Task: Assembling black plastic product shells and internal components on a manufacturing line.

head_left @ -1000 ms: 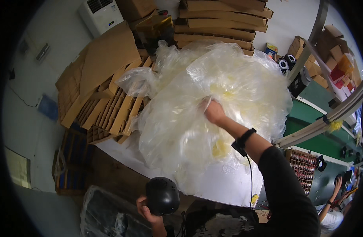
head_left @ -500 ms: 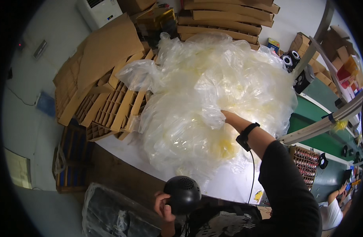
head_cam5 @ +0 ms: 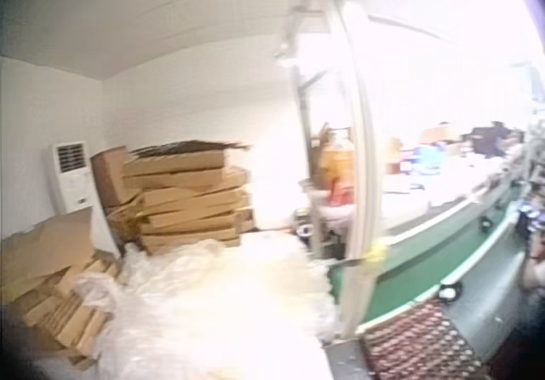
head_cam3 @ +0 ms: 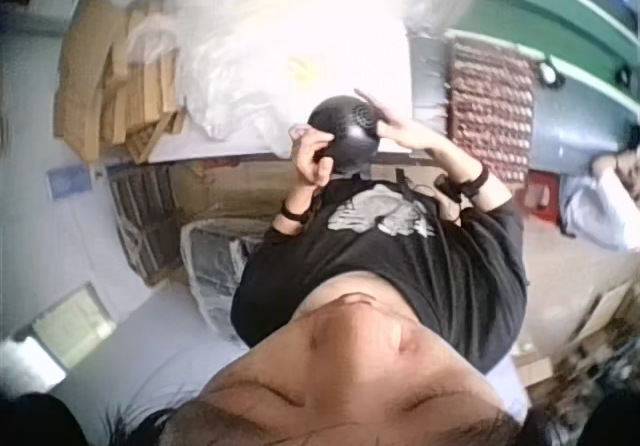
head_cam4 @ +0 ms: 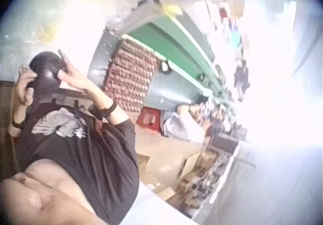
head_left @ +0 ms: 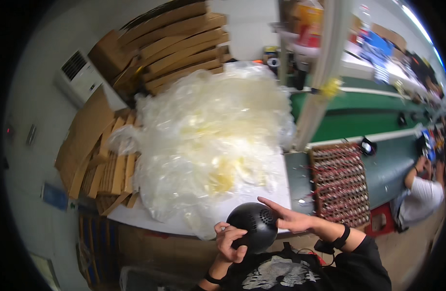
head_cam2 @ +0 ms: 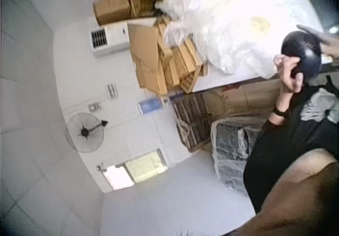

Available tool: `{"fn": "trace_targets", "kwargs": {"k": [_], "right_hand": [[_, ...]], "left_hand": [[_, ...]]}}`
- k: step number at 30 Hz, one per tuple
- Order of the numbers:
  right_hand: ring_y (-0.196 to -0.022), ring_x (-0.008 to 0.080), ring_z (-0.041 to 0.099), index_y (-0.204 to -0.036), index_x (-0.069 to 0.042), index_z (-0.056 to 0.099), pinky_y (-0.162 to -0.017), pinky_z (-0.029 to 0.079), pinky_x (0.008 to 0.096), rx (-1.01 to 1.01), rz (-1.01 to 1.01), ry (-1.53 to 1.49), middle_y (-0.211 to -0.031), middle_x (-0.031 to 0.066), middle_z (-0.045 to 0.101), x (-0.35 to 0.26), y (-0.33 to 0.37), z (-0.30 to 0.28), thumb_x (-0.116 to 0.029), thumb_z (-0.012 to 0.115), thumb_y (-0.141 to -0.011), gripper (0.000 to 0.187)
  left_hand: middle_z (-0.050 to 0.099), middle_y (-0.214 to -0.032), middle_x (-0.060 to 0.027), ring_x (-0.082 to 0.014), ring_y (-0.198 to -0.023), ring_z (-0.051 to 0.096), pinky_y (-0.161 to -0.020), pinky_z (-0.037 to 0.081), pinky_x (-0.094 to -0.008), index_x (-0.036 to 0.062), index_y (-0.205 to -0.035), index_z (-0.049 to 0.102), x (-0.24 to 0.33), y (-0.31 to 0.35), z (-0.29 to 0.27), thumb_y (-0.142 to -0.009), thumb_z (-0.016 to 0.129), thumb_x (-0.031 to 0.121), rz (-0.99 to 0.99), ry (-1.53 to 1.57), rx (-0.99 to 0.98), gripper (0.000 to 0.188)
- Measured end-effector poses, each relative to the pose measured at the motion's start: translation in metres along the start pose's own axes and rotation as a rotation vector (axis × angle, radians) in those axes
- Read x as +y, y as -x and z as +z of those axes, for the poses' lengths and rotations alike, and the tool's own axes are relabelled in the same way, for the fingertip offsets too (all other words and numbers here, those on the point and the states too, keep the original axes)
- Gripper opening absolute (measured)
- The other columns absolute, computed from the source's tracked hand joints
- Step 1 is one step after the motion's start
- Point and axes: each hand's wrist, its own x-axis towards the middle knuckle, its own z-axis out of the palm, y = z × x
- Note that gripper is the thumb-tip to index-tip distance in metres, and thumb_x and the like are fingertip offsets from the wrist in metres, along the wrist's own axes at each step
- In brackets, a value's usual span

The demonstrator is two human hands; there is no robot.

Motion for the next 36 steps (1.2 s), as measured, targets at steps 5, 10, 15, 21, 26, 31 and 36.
{"fn": "trace_targets", "kwargs": {"k": [5, 10, 15, 21, 26, 31, 36], "right_hand": [[-0.125, 0.0193, 0.038, -0.144, -0.005, 0.028, -0.105, 0.032, 0.0322, 0.532, 0.014, -0.407, -0.139, 0.0112, 0.038, 0.016, 0.119, 0.009, -0.037, 0.052, -0.095, 0.063], [-0.118, 0.0185, 0.046, -0.140, -0.006, 0.034, -0.100, 0.038, 0.0318, 0.590, 0.085, -0.499, -0.131, 0.0108, 0.047, 0.030, 0.207, -0.008, -0.042, 0.036, -0.100, 0.053], [-0.101, 0.0228, 0.057, -0.114, -0.001, 0.056, -0.091, 0.045, 0.0340, 1.038, -0.154, 0.333, -0.106, 0.0125, 0.059, 0.005, 0.263, -0.007, -0.023, 0.056, -0.093, 0.030], [-0.081, 0.0235, 0.059, -0.089, -0.002, 0.061, -0.070, 0.048, 0.0314, 1.178, -0.367, 0.752, -0.090, 0.0114, 0.058, -0.013, 0.265, -0.006, -0.007, 0.071, -0.076, 0.017], [-0.076, 0.0246, 0.060, -0.093, -0.003, 0.062, -0.065, 0.050, 0.0329, 1.058, -0.328, 0.759, -0.087, 0.0096, 0.059, -0.028, 0.247, -0.018, -0.007, 0.074, -0.073, 0.024], [-0.076, 0.0259, 0.059, -0.094, -0.004, 0.063, -0.065, 0.049, 0.0337, 0.993, -0.351, 0.899, -0.087, 0.0098, 0.058, -0.030, 0.214, -0.049, -0.007, 0.075, -0.072, 0.025], [-0.075, 0.0262, 0.058, -0.086, -0.001, 0.059, -0.066, 0.047, 0.0332, 0.958, -0.176, 0.662, -0.083, 0.0110, 0.055, -0.035, 0.177, -0.063, -0.001, 0.068, -0.078, 0.011]], "left_hand": [[0.065, -0.096, -0.0105, -0.0274, -0.092, 0.052, -0.089, 0.037, -0.0394, -0.0004, -0.079, 0.061, 0.065, -0.011, 0.097, -0.080, 0.058, 0.017, -0.040, -0.051, -0.267, 0.018], [0.065, -0.087, -0.0074, -0.0134, -0.072, 0.055, -0.079, 0.039, -0.0277, -0.0017, -0.108, 0.053, 0.095, -0.006, 0.169, -0.090, 0.055, 0.014, -0.363, 0.316, -0.393, 0.023], [0.059, -0.083, -0.0014, -0.0047, -0.078, 0.053, -0.070, 0.042, -0.0193, 0.0001, -0.120, 0.046, 0.101, 0.005, 0.210, -0.099, 0.045, 0.016, -0.769, 0.686, -0.430, 0.026], [0.058, -0.098, -0.0051, -0.0086, -0.087, 0.056, -0.078, 0.045, -0.0212, 0.0016, -0.120, 0.045, 0.103, -0.007, 0.230, -0.101, 0.041, 0.021, -0.841, 0.742, -0.360, 0.028], [0.057, -0.108, -0.0100, -0.0125, -0.097, 0.058, -0.086, 0.047, -0.0260, 0.0010, -0.122, 0.043, 0.098, -0.028, 0.234, -0.101, 0.039, 0.022, -0.855, 0.821, -0.328, 0.030], [0.055, -0.112, -0.0106, -0.0127, -0.099, 0.056, -0.088, 0.047, -0.0265, 0.0000, -0.125, 0.039, 0.076, -0.046, 0.234, -0.102, 0.037, 0.019, -0.840, 0.783, -0.252, 0.031], [0.054, -0.115, -0.0108, -0.0136, -0.105, 0.054, -0.092, 0.043, -0.0281, 0.0000, -0.127, 0.039, 0.053, -0.056, 0.228, -0.102, 0.036, 0.019, -0.827, 0.747, -0.164, 0.032]]}}
